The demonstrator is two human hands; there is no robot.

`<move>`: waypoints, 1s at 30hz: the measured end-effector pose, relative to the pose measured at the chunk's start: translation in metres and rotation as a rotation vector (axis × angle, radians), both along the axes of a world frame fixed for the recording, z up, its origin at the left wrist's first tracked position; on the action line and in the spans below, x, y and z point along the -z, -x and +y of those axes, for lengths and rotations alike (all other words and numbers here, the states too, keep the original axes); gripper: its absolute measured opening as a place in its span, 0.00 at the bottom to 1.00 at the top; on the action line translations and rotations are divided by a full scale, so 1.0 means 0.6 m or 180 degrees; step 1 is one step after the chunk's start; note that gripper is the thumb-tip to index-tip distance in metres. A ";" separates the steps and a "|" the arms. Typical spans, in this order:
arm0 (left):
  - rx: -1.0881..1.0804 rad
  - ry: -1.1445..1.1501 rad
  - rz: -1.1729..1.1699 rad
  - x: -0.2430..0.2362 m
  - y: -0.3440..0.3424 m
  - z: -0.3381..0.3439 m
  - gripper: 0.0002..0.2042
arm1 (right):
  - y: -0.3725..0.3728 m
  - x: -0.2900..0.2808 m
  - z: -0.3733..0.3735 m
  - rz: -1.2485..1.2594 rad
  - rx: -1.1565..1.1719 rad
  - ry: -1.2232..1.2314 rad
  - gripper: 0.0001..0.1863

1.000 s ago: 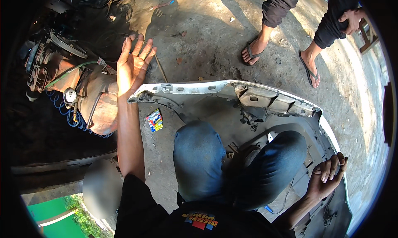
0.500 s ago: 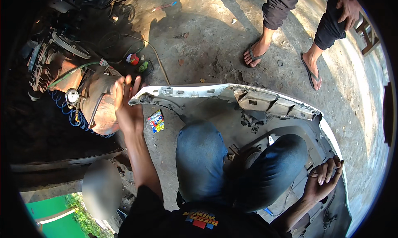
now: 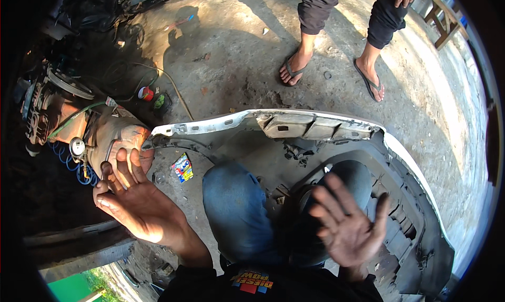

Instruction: Repairing a cracked plastic car bumper using a soldering iron and plastic filler.

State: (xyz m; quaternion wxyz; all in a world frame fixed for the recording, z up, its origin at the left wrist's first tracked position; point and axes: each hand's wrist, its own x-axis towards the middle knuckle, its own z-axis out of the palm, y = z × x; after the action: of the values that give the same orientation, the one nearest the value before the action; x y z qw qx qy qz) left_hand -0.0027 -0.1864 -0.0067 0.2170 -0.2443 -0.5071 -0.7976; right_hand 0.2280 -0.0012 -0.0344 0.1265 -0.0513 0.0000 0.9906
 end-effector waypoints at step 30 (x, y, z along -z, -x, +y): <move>0.1369 0.2005 -0.0217 0.011 -0.112 0.114 0.08 | 0.082 -0.022 0.007 -0.0973 0.0557 -0.3730 0.21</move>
State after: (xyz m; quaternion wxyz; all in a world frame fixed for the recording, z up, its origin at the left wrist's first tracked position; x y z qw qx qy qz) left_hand 0.0646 -0.1180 -0.0133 -0.0580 -0.3732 -0.6714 -0.6376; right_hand 0.1785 0.0029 -0.0209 0.2132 -0.1145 -0.5588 0.7932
